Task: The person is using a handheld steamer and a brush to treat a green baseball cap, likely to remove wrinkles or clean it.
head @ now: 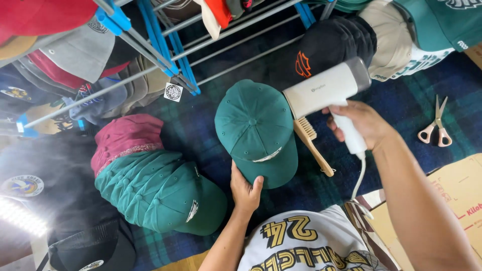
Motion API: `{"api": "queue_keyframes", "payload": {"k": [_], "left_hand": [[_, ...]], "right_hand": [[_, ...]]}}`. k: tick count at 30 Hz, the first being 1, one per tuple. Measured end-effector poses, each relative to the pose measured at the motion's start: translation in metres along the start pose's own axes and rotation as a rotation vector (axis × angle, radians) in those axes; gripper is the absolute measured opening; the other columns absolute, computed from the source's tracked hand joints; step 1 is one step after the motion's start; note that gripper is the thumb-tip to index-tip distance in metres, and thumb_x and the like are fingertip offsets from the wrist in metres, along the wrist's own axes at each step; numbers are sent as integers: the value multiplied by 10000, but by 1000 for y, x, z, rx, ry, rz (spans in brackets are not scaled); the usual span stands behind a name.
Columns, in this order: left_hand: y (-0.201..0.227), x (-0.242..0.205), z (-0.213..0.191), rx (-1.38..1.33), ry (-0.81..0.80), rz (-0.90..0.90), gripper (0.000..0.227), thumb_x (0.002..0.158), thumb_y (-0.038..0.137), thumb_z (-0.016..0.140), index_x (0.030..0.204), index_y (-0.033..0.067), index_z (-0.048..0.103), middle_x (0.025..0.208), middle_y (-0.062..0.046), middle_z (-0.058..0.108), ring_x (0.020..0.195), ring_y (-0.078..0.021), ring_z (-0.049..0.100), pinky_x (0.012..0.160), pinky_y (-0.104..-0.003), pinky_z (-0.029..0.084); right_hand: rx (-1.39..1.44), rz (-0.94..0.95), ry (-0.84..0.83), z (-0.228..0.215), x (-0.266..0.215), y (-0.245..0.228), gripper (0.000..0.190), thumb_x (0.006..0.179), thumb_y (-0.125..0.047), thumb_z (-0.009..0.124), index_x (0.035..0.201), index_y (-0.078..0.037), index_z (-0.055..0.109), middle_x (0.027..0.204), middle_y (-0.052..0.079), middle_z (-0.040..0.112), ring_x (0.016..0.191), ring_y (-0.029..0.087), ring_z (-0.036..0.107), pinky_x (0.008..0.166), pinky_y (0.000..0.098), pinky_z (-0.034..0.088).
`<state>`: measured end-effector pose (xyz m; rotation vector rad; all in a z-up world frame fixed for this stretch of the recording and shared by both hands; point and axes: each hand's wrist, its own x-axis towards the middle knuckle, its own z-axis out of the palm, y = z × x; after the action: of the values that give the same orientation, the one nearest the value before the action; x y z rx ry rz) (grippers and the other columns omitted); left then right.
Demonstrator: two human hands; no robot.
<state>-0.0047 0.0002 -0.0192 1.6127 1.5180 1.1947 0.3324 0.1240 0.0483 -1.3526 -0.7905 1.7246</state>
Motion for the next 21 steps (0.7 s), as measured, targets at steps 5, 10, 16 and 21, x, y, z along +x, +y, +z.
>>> {"api": "queue_keyframes", "payload": {"k": [5,10,16,21], "left_hand": [[-6,-3,1,18,6,-4,1041,891,656,588,1594,-27,236,1429,-284,491,1272,-454,551,1044,-548,469],[-3,-2,1,17,24,-1,1026,891,647,598,1592,-19,257,1410,-282,512,1251,-449,572,1024,-544,484],[7,2,1,0,24,5,1020,901,627,606,1596,-28,245,1472,-298,468,1313,-457,526,1064,-552,456],[24,6,-3,-33,29,6,1013,913,642,579,1598,-26,243,1496,-289,457,1336,-437,516,1082,-542,444]], "right_hand": [[96,-16,122,7,-38,42,357,905,-242,700,1110,44,639,660,237,604,378,330,583,351,451,484],[102,-93,233,44,-82,45,261,899,-137,675,1014,89,614,620,239,596,373,325,582,388,455,501],[-58,-269,247,73,-113,23,206,936,-120,653,870,72,686,551,210,609,399,298,614,479,417,544],[-470,-454,307,103,-141,-29,396,906,-227,748,549,-57,726,439,91,587,400,135,490,472,275,448]]}}
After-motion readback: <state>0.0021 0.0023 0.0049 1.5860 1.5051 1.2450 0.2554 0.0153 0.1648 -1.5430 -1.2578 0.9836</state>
